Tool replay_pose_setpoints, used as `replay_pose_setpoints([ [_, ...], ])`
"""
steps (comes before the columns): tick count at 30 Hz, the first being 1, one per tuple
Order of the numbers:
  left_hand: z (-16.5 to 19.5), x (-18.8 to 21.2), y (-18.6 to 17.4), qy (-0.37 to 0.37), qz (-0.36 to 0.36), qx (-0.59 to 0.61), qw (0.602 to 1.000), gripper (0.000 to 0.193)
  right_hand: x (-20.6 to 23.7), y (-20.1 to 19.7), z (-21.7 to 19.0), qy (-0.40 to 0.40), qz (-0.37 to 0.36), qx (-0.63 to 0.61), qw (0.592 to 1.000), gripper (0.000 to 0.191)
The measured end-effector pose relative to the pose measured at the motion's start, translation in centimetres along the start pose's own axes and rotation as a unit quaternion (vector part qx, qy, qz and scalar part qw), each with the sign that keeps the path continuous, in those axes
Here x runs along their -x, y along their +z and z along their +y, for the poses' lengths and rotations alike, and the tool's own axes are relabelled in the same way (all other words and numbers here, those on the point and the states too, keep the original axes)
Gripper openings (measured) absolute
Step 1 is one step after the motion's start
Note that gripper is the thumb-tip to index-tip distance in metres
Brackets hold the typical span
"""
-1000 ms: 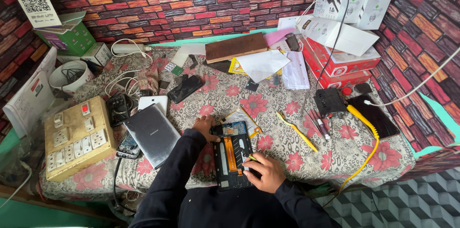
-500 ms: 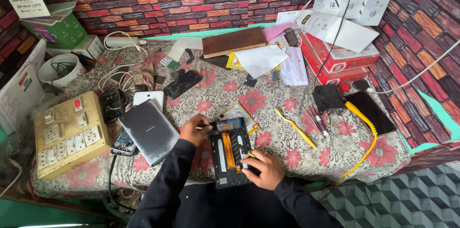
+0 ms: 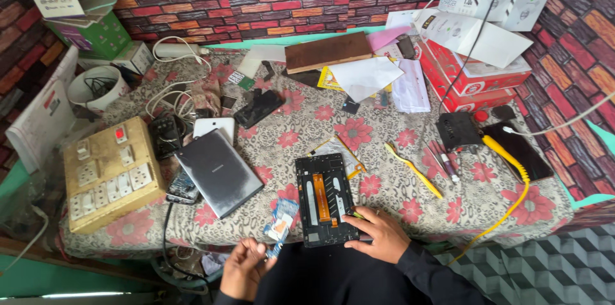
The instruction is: The person works on an opened phone lying on their lap, using a small screwdriver-like tool on its internal board. They then place the phone chassis on the table, pick up a small circuit board, and solder it with a yellow soldering iron, holding the board with one hand while applying the iron.
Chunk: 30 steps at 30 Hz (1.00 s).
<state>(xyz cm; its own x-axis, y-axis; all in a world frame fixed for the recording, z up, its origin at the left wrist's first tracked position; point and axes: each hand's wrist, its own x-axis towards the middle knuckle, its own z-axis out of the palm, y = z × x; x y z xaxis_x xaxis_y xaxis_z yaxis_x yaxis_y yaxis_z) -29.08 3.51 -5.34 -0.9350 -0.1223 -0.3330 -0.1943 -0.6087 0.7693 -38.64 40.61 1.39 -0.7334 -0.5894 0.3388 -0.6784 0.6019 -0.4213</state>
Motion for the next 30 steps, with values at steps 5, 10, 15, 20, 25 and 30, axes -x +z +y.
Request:
replay_pose_setpoints([
  [5,-4.1,-0.1,-2.7,-0.033,0.021,0.072,0.997,0.008,-3.0,0.0,-0.1,0.087,-0.071,0.004,0.994,0.060],
  [10,-7.6,-1.4,-3.0,-0.042,0.015,0.125,0.991,0.009,-6.8,0.2,-1.5,0.040,-0.045,-0.004,0.998,0.052],
  [15,-8.8,-1.0,-2.4,-0.072,-0.006,0.139,0.988,0.011,-10.1,1.7,-3.5,0.120,-0.062,-0.010,0.991,0.049],
  [20,-8.6,-0.1,-2.2,-0.083,-0.046,0.129,0.987,0.012,-12.8,3.2,-4.9,0.117,-0.031,-0.011,0.993,0.050],
  [25,-8.3,0.2,-2.1,-0.073,-0.080,0.150,0.983,0.012,-14.3,4.9,-6.6,0.175,-0.040,0.000,0.984,0.053],
  [30,-8.2,0.5,-1.9,-0.087,-0.049,0.138,0.985,0.012,-13.2,4.7,-5.8,0.143,0.001,0.016,0.990,0.057],
])
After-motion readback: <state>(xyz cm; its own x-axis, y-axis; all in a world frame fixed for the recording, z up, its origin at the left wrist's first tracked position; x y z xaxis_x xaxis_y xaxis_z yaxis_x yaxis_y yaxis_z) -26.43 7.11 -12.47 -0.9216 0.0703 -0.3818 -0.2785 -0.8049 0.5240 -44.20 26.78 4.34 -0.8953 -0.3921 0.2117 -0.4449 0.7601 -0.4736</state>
